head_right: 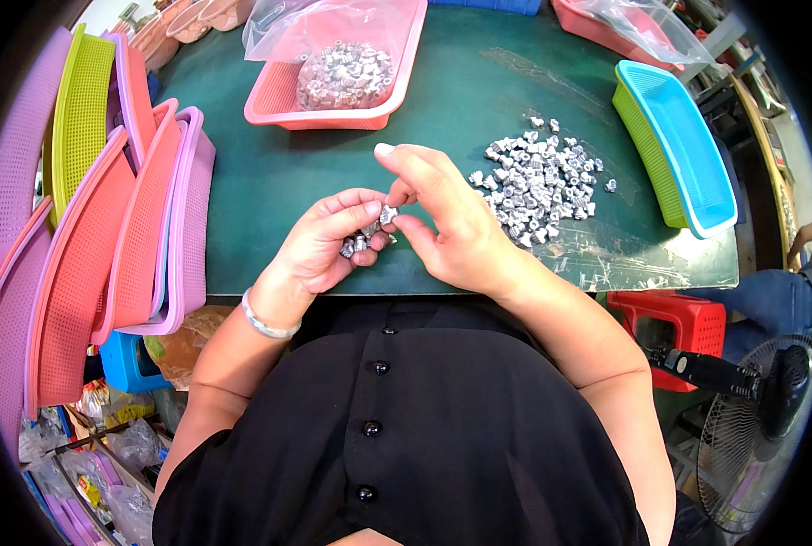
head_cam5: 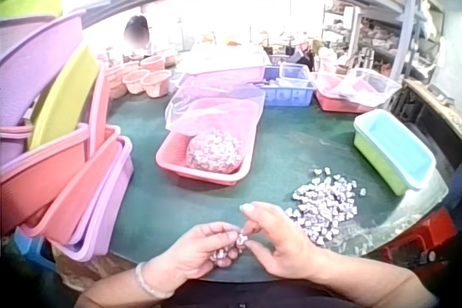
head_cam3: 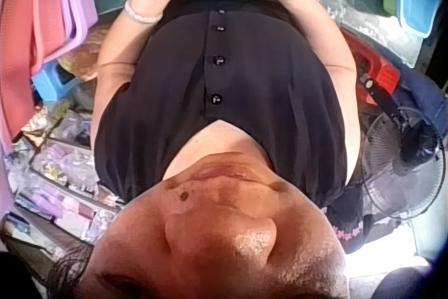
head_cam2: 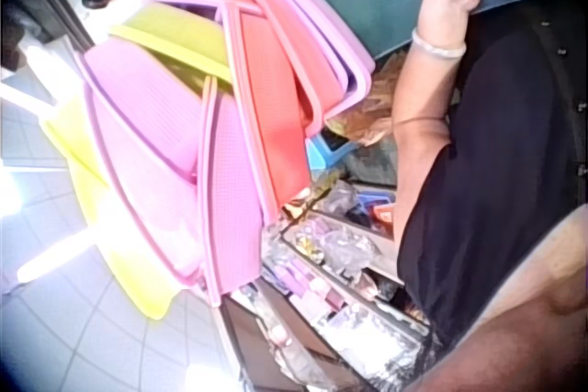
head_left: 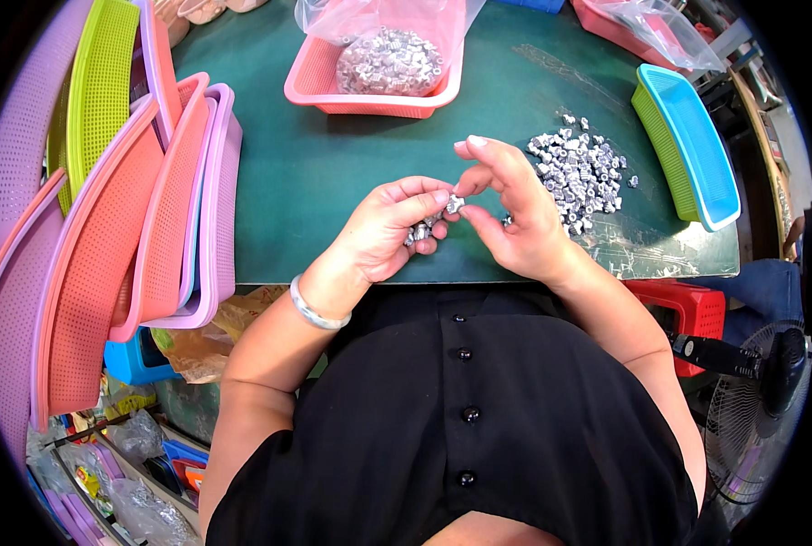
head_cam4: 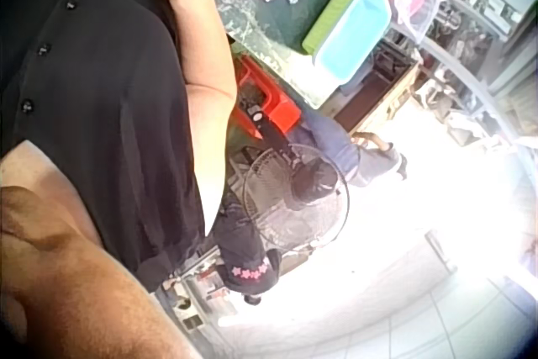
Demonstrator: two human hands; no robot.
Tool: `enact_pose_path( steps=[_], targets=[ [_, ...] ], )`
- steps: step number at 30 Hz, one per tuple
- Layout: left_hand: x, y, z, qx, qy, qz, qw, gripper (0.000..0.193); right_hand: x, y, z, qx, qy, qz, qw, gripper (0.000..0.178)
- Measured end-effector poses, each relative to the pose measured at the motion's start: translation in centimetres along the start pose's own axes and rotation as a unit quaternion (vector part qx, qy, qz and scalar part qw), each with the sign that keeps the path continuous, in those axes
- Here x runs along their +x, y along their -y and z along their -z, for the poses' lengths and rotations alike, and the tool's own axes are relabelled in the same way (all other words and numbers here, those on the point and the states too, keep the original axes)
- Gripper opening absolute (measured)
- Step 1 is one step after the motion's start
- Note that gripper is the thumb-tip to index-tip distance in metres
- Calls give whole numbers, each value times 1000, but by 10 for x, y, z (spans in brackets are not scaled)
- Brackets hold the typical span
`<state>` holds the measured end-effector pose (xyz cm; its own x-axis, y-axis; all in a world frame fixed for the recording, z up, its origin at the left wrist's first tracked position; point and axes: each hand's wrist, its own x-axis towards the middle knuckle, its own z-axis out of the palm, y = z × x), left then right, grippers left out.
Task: The person sits at a green table and repeatedly picks up small silver metal components. They manipulate the parts with their fingers, seemingly inspecting or assembling them, and place them into a pink plastic basket. The process is repetitive and involves handling the small items one by one.
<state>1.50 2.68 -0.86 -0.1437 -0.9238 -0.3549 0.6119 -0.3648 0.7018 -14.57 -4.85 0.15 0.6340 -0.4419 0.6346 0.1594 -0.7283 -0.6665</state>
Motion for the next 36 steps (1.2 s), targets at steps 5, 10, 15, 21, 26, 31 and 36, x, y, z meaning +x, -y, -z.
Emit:
enact_pose_path(
  steps=[5,10,15,21,26,31,36],
  targets=[
    [0,-1,2,-7,-17,1,1000,13,1,2,0,-15,6,-40,999,67],
    [0,-1,7,-46,-64,-10,997,9,-4,-6,2,-90,79,-106,987,61],
    [2,1,12,-69,-86,-21,994,9,-2,-7,-4,-122,133,-136,974,57],
    [0,-2,11,-90,-102,-23,990,12,-2,-16,-11,-148,143,-130,970,56],
    [3,1,26,-166,-41,-13,985,21,0,-14,-9,-131,141,-157,969,55],
    [4,0,25,-177,-41,-14,983,19,1,-15,-9,-137,133,-92,977,51],
    [1,-3,17,-131,-77,-34,988,12,3,-14,-8,-137,179,-129,966,51]
  ],
)
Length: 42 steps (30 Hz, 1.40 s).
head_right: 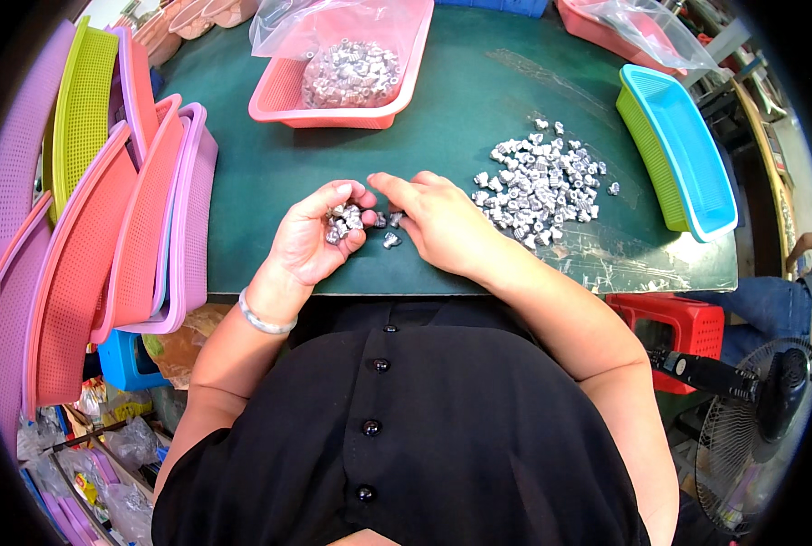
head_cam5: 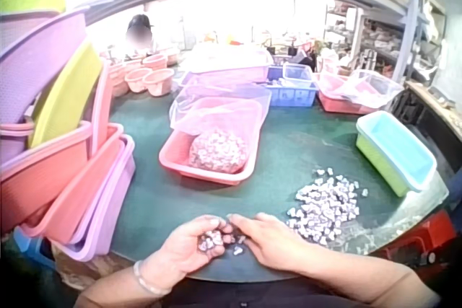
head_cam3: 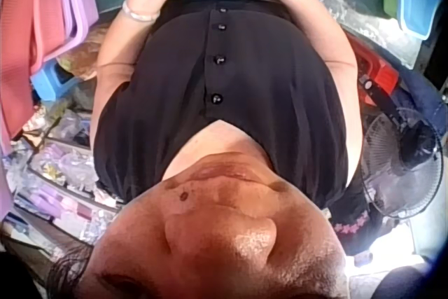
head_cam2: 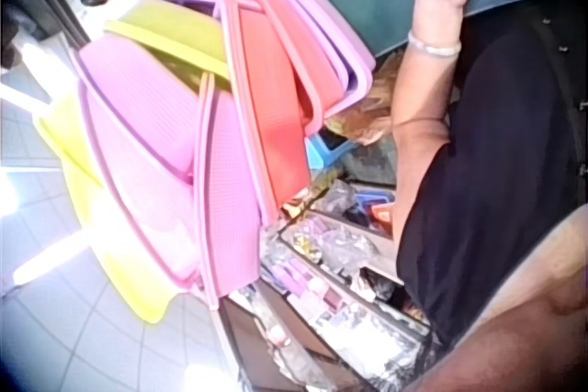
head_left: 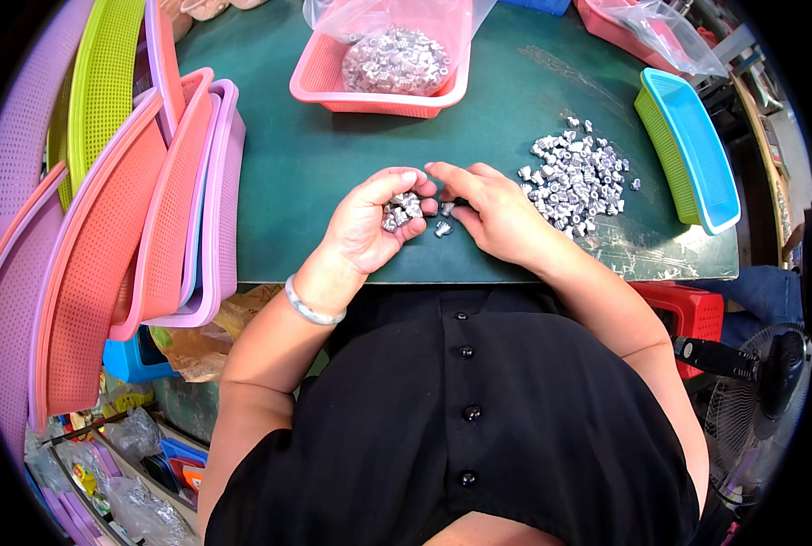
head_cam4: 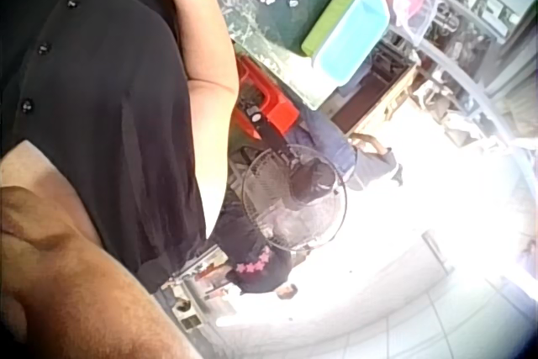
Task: The person sits at a green table and repeatedly picks up small silver metal components. They manipulate the parts with their fingers, seemingly inspecting or assembling them, and place them into a pink plastic basket. The process is repetitive and involves handling the small items one by one.
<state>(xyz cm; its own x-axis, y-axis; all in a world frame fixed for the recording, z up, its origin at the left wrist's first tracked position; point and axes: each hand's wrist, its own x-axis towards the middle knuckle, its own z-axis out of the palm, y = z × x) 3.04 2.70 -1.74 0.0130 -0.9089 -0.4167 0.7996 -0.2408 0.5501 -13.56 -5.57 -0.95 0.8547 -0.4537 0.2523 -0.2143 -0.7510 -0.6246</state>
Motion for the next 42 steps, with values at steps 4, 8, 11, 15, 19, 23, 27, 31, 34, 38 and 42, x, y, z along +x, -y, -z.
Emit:
enact_pose_path(
  steps=[4,8,11,15,19,23,27,31,34,38,42],
  targets=[
    [2,1,5,71,5,-5,997,10,-2,-3,2,194,-21,-106,975,47],
    [-2,5,-2,153,9,-37,987,12,1,-6,7,366,-30,-153,918,46],
    [-5,6,-13,199,11,-64,978,12,1,-3,9,399,-39,-160,902,47],
    [-3,5,-18,244,0,-90,966,9,2,2,12,432,-29,-180,883,47],
    [0,3,-13,187,5,-47,981,9,0,3,12,445,-33,-190,874,47],
    [2,2,-9,129,-3,-13,992,11,-5,-1,8,314,-23,-134,940,45],
    [1,0,-5,81,6,7,997,12,-10,6,2,130,6,-87,988,50],
    [1,-1,-4,59,-10,24,998,13,-10,13,-8,14,-11,-34,999,52],
    [0,-2,-5,42,-9,34,999,13,-9,12,-14,-27,-27,-8,999,49],
    [2,-2,-1,15,-1,42,999,12,-9,10,-13,9,-34,-39,999,48],
    [1,-3,1,-33,25,24,999,11,-7,8,-2,187,-65,-91,976,50]
  ],
)
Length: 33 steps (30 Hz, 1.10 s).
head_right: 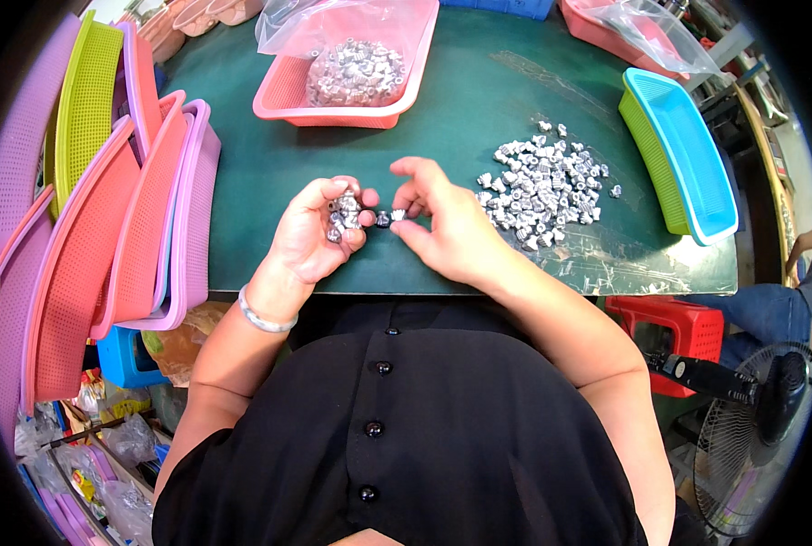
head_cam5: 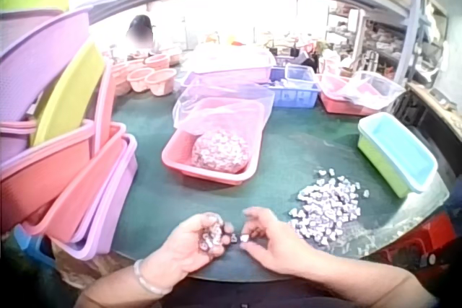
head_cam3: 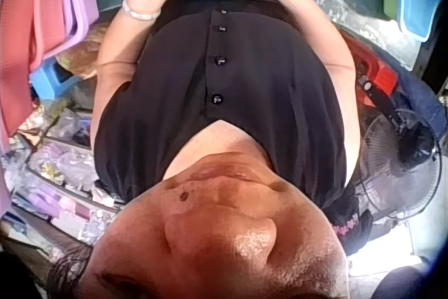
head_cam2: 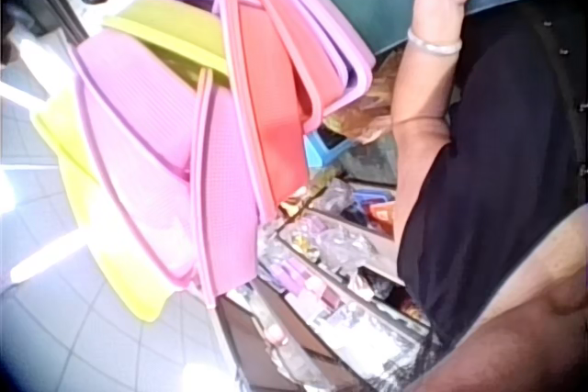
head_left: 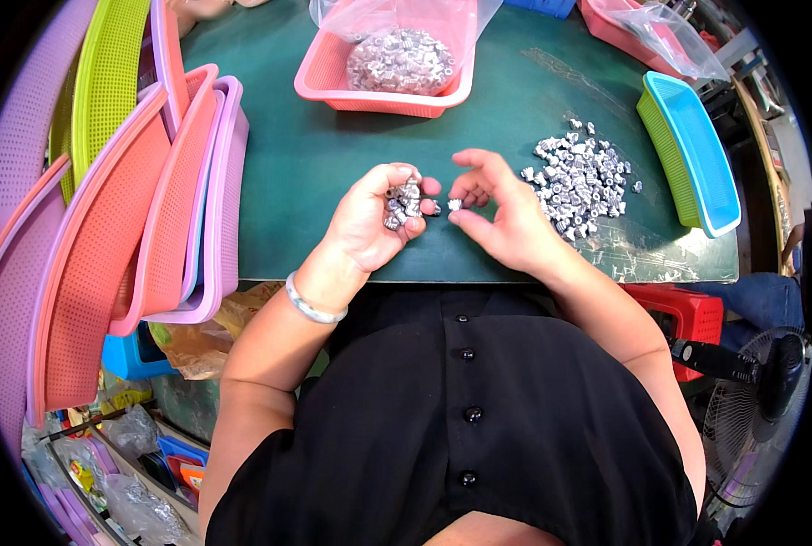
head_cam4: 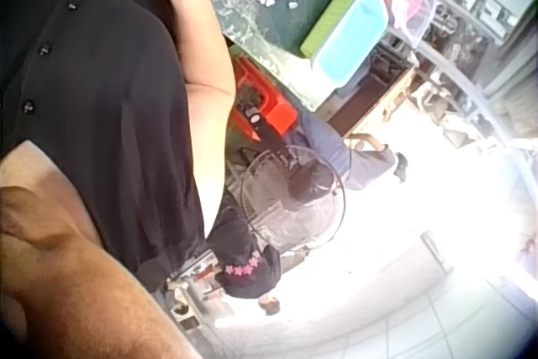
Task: The person sits at a green table and repeatedly picks up small silver metal components. They manipulate the parts with their fingers, seemingly inspecting or assembling them, and place them into a pink plastic basket. The process is repetitive and involves handling the small items one by one.
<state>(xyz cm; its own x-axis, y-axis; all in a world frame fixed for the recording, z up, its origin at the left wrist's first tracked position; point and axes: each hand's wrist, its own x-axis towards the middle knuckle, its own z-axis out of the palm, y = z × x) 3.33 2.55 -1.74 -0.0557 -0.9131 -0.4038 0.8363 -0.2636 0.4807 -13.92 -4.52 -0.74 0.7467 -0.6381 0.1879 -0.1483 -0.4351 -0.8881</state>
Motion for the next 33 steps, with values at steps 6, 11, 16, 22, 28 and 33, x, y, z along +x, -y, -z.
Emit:
enact_pose_path(
  steps=[6,11,16,22,28,33],
  targets=[
    [-2,2,-4,72,5,-13,997,15,3,2,5,261,-4,-18,965,53],
    [-4,4,-11,166,17,1,986,18,2,6,7,306,5,-27,952,51],
    [-6,3,-17,194,39,40,979,23,4,4,9,287,5,-33,957,47],
    [-4,5,-16,107,76,79,988,25,5,9,10,222,-7,-37,974,46],
    [-2,7,-13,80,66,95,990,27,7,8,10,198,-7,-31,980,45],
    [-4,6,-12,67,28,82,994,25,9,-9,5,117,-13,-25,993,44]
  ],
)
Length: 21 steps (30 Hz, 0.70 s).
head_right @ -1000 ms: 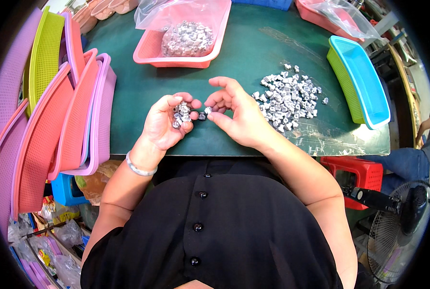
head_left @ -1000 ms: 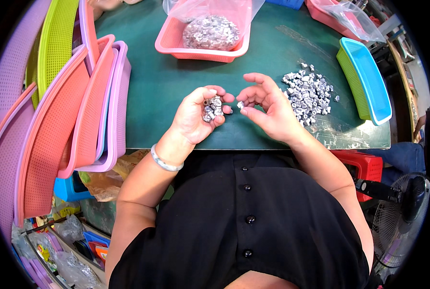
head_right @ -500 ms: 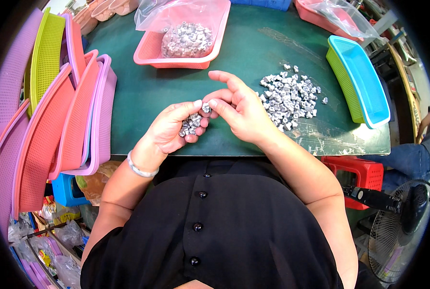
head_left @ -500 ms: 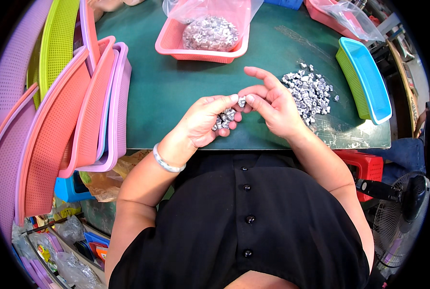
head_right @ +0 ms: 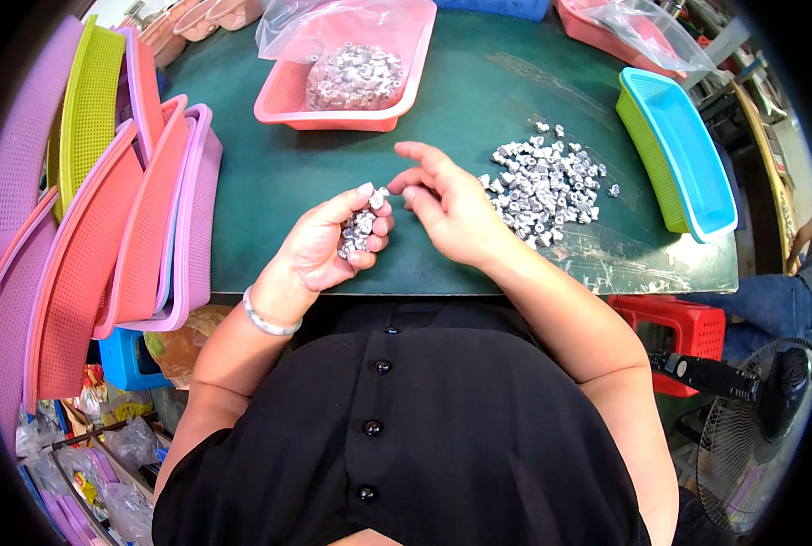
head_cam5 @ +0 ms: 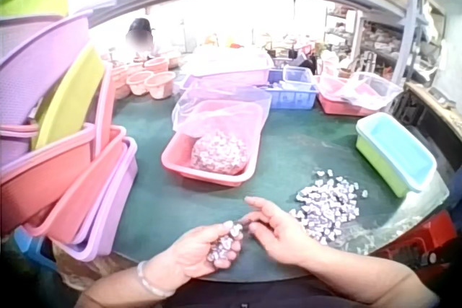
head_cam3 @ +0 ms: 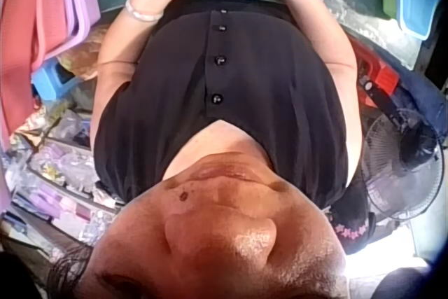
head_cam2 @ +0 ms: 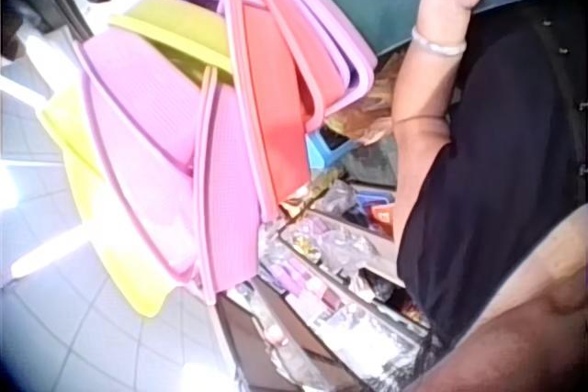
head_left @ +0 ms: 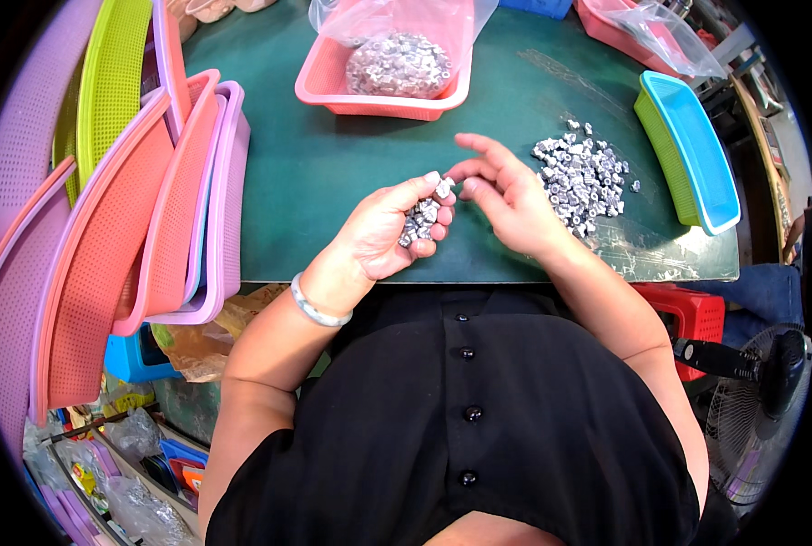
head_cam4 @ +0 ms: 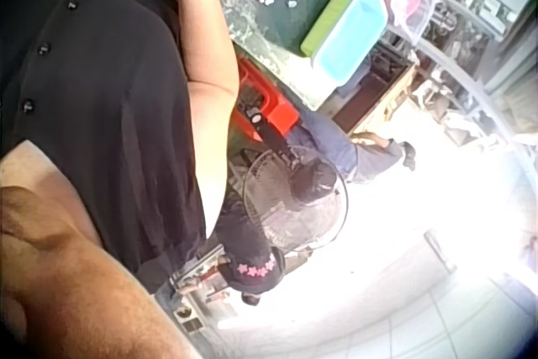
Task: The person sits at a green table and repeatedly picks up small silver metal components. They manipulate the parts with their fingers, seemingly inspecting or assembling them, and place them into a pink plastic basket. The process is repetitive and involves handling the small items one by one.
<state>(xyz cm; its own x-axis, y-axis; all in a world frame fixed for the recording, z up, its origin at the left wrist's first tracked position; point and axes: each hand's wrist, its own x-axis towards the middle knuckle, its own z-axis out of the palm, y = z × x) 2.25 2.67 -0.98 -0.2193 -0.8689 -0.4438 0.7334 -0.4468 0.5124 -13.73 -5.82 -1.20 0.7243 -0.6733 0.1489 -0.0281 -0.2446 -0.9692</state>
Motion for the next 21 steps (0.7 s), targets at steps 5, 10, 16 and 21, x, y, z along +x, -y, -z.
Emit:
enact_pose_path(
  steps=[5,10,16,21],
  targets=[
    [-1,0,2,-36,-1,-31,999,24,0,-5,-10,-189,39,41,980,48],
    [-2,0,0,-50,-26,-53,997,21,5,7,-19,-274,65,62,957,50],
    [-3,1,-5,-54,-62,-83,993,20,7,1,-22,-306,69,76,947,44],
    [-4,0,-5,-64,-82,-102,989,20,4,0,-20,-240,28,66,968,41]
  ],
)
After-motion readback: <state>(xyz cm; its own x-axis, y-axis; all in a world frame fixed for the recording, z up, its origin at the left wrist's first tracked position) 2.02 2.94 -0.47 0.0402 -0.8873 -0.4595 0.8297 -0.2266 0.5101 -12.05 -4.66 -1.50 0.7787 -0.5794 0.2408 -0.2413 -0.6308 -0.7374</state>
